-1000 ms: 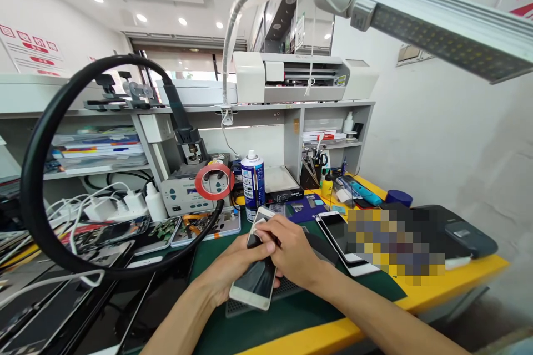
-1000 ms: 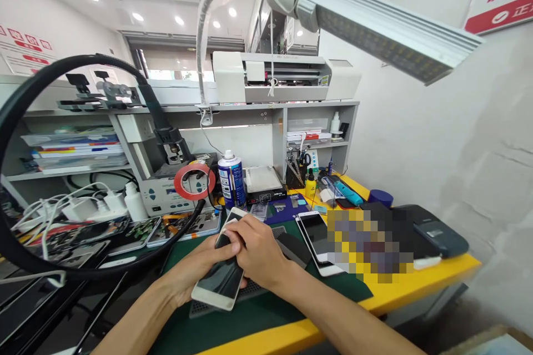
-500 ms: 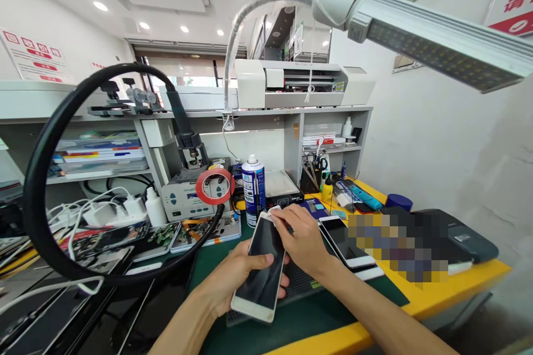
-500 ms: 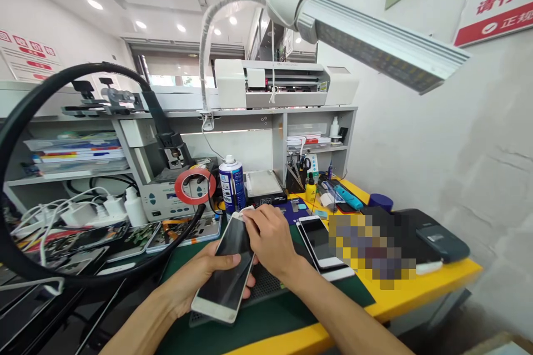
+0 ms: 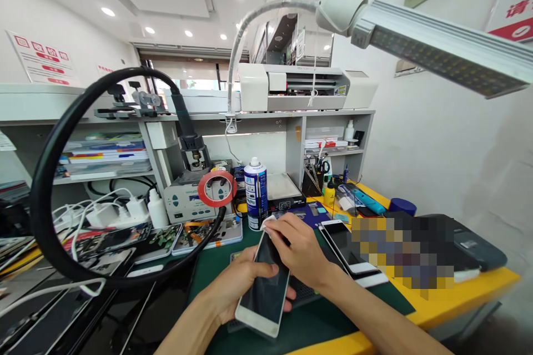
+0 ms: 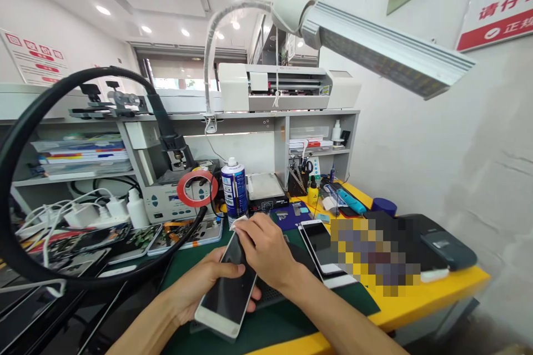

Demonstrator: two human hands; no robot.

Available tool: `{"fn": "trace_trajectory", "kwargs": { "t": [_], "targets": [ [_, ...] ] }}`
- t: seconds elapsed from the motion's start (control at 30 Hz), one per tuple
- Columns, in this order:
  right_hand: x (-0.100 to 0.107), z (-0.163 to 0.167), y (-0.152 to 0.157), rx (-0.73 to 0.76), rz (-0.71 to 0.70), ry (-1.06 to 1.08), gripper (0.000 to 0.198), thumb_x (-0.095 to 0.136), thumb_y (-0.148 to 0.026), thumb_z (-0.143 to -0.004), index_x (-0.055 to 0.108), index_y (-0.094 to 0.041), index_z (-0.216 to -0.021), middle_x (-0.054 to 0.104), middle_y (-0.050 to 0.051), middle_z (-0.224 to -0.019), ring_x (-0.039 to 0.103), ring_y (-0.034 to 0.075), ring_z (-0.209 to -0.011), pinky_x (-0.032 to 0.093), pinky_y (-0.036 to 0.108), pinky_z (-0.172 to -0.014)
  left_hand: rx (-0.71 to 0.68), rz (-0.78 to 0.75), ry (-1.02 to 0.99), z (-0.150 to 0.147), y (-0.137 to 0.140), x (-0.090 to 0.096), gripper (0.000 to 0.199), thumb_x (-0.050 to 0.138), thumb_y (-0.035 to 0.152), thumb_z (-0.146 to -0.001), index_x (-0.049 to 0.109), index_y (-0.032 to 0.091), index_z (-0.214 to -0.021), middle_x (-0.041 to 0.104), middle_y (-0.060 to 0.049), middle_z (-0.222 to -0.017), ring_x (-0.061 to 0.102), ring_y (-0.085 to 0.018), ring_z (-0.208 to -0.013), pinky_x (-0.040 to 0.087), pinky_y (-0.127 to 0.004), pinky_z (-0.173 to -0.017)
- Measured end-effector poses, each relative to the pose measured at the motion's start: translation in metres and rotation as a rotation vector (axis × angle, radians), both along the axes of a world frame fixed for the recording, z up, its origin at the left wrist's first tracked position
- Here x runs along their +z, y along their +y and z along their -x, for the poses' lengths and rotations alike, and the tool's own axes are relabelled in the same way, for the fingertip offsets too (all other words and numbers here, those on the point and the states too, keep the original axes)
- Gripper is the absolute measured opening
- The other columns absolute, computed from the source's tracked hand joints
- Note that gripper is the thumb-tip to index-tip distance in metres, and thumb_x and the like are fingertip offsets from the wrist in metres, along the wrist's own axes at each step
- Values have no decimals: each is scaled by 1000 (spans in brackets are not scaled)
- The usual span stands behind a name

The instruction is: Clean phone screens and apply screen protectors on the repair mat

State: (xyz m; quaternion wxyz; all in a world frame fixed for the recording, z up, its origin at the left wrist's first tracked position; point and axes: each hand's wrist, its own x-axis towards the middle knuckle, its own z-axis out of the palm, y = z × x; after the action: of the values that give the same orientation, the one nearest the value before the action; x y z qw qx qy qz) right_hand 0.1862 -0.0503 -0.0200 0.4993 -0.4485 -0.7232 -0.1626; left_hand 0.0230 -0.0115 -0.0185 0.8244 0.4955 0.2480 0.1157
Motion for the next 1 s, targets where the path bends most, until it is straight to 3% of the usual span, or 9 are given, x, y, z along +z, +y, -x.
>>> {"fn": "trace_trajectory", "kwargs": {
  "t": [0.23,0.47,0.67,0.83,1.0],
  "targets": [
    [4,6,-5,39,-88,-203,19,50,-8,-98,64,-15,-108,71,9,-99,62,22,-94,55,40,-87,-22,2,3,-2,-3,4,31,65,18,-79,53,12,-107,76,-20,-83,74,-28,-71,57,-46,-77],
    [5,5,-4,4,-92,-144,17,53,-7,-95,64,-17,-103,71,6,-93,62,19,-86,46,45,-101,42,8,-6,-2,-1,5,31,63,19,-81,50,15,-108,76,-18,-80,74,-28,-70,56,-48,-79],
    [8,6,-4,-79,9,-156,15,53,-12,-97,67,-17,-99,69,5,-88,61,18,-83,40,45,-98,71,6,4,0,2,-1,37,67,20,-80,44,16,-110,76,-22,-82,74,-31,-71,55,-52,-82],
    [6,1,1,-166,29,-79,15,54,-17,-98,69,-17,-97,68,5,-84,61,19,-81,41,39,-85,91,7,-7,-4,1,-1,34,69,18,-78,50,14,-107,75,-18,-80,74,-32,-72,55,-54,-80],
    [7,-4,2,-228,56,-17,13,57,-15,-96,69,-17,-95,69,4,-86,62,19,-82,39,38,-82,173,25,-43,-3,0,6,29,69,16,-80,54,15,-104,76,-17,-88,74,-32,-77,57,-52,-80]
  ]
}}
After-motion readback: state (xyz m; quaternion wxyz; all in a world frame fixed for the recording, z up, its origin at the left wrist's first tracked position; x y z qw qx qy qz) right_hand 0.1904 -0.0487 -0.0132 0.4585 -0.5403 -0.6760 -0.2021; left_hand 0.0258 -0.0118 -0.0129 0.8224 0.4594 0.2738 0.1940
